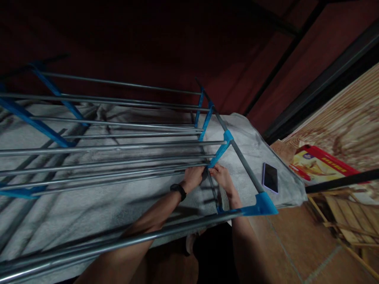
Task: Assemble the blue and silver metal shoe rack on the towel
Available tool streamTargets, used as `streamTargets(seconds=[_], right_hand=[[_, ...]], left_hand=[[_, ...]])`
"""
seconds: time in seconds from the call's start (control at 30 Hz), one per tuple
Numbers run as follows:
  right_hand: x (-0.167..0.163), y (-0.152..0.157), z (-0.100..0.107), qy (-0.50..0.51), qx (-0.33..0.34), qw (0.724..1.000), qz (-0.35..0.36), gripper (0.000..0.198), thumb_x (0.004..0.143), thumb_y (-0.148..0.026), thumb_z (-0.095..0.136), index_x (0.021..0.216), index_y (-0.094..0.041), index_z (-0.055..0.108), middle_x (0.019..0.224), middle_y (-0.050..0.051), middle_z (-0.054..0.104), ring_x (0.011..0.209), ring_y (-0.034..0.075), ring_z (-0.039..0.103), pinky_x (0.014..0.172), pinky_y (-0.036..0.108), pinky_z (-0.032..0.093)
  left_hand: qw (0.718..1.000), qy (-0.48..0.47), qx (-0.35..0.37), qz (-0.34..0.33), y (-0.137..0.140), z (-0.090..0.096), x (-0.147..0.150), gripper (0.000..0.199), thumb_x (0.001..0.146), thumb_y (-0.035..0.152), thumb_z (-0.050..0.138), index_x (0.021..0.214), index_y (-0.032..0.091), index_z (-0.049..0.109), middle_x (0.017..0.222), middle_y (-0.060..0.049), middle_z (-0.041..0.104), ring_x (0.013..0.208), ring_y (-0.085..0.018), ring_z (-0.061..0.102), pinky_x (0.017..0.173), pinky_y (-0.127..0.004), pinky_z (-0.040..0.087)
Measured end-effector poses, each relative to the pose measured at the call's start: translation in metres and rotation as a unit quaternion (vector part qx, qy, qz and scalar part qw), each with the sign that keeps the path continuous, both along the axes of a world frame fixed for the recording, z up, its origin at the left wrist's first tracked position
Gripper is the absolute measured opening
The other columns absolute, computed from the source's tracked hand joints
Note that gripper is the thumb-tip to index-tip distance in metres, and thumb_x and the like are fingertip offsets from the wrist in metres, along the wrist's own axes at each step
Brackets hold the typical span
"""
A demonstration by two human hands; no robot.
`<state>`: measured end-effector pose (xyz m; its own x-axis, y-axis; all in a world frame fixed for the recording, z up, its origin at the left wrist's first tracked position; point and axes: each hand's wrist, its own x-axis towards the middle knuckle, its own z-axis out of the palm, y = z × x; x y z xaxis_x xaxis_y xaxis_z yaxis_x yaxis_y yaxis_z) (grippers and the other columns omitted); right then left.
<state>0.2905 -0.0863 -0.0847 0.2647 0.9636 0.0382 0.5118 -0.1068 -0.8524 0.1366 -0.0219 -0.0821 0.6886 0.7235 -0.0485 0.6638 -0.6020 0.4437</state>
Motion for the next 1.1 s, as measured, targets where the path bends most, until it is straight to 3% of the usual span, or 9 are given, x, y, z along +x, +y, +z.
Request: streamTargets(seconds=[0.37, 0.63, 0.87, 1.1], right_hand=[[0.009, 0.004, -0.026, 0.116, -0.013, 0.993, -0.007, 0.026, 0.077, -0.047, 0.064, 0.086, -0.023, 0.068, 0.078, 0.000, 0.067, 0.071, 0.016, 0.061, 0.069, 0.030, 0.054], [0.003, 0.003, -0.022, 0.154, -0.018, 0.988, -0.003, 0.032, 0.076, -0.050, 0.068, 0.091, -0.022, 0.070, 0.079, 0.001, 0.068, 0.073, 0.017, 0.062, 0.074, 0.033, 0.056], [-0.003, 0.001, -0.020, 0.109, -0.018, 0.994, -0.014, 0.035, 0.078, -0.053, 0.063, 0.090, -0.021, 0.069, 0.081, 0.003, 0.069, 0.076, 0.020, 0.063, 0.073, 0.033, 0.054], [-0.007, 0.001, -0.025, 0.008, -0.007, 1.000, -0.011, 0.040, 0.085, -0.055, 0.052, 0.083, -0.019, 0.067, 0.073, 0.003, 0.066, 0.066, 0.018, 0.058, 0.065, 0.030, 0.050]], left_hand=[[1.000, -0.012, -0.017, 0.012, 0.002, -0.004, -0.003, 0.028, 0.095, 0.020, 0.042, 0.103, 0.021, 0.069, 0.103, -0.009, 0.073, 0.100, -0.022, 0.067, 0.085, -0.032, 0.049], [0.999, -0.022, -0.022, 0.011, 0.002, -0.002, -0.008, 0.030, 0.097, 0.024, 0.041, 0.108, 0.022, 0.069, 0.104, -0.009, 0.073, 0.099, -0.022, 0.068, 0.087, -0.033, 0.050], [0.999, -0.033, -0.011, 0.011, 0.003, -0.007, -0.009, 0.028, 0.095, 0.020, 0.043, 0.106, 0.022, 0.069, 0.101, -0.008, 0.073, 0.098, -0.022, 0.068, 0.086, -0.034, 0.051], [0.998, -0.050, 0.016, 0.021, 0.001, -0.014, -0.006, 0.027, 0.093, 0.015, 0.043, 0.106, 0.019, 0.067, 0.101, -0.009, 0.072, 0.099, -0.023, 0.068, 0.087, -0.035, 0.051]])
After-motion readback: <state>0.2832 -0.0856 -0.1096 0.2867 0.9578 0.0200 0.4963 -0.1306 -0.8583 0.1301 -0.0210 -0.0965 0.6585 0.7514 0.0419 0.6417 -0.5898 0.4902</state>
